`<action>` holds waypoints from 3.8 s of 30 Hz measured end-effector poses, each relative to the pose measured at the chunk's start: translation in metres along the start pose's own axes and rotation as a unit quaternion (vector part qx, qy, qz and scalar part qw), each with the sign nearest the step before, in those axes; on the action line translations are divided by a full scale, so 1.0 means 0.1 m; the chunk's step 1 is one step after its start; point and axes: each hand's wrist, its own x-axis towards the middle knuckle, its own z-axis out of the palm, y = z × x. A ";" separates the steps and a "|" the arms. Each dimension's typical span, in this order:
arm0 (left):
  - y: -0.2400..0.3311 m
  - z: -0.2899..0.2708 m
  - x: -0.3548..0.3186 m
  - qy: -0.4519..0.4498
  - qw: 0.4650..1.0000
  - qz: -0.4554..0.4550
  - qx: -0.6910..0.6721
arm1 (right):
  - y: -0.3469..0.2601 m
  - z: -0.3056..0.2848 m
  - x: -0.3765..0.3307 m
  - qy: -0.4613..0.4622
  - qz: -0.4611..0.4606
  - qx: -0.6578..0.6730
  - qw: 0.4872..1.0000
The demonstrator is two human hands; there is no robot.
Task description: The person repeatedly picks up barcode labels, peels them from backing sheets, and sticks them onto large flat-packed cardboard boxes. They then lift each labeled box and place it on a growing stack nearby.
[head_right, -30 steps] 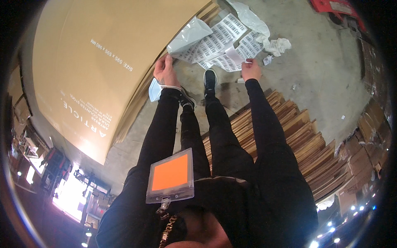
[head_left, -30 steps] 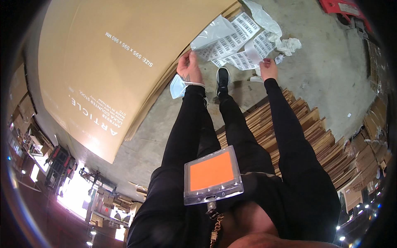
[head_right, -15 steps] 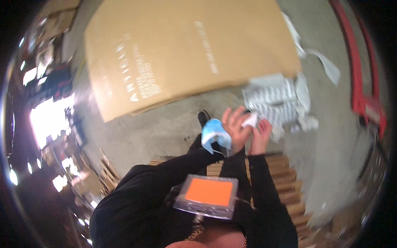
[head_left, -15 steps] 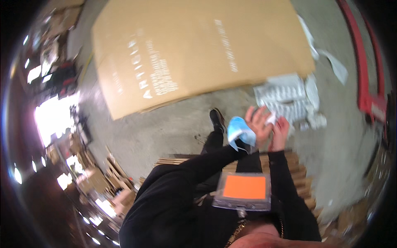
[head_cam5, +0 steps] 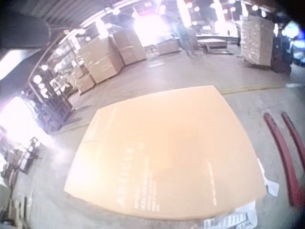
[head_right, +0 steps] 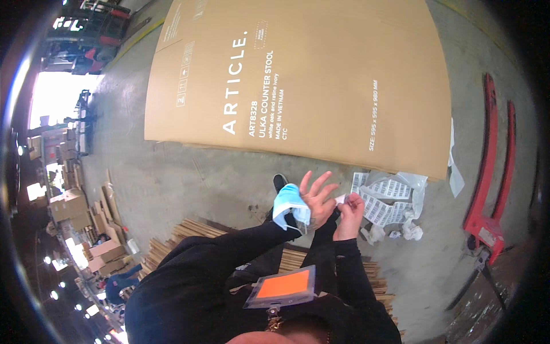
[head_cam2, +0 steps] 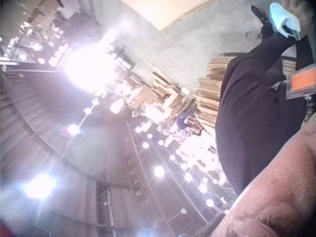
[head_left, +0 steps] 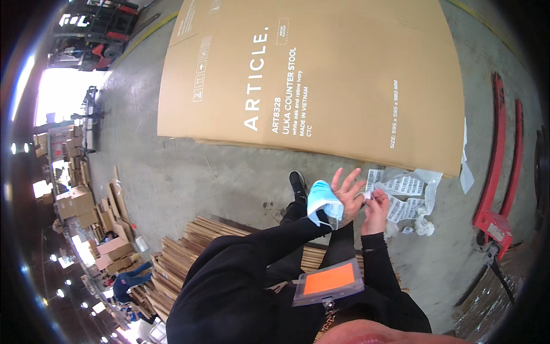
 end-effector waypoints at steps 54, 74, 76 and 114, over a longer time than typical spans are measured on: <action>-3.86 -0.43 2.22 0.359 0.334 -0.291 -0.822 | -1.24 5.59 4.07 -0.205 -0.328 -0.572 0.723; -3.97 -0.32 2.30 0.365 0.318 -0.323 -0.813 | -1.16 5.68 4.09 -0.155 -0.326 -0.631 0.687; -3.96 -0.32 2.32 0.364 0.321 -0.320 -0.814 | -1.17 5.68 4.10 -0.148 -0.328 -0.633 0.685; -3.96 -0.25 2.31 0.382 0.340 -0.329 -0.794 | -1.41 5.60 4.13 -0.172 -0.431 -0.636 0.617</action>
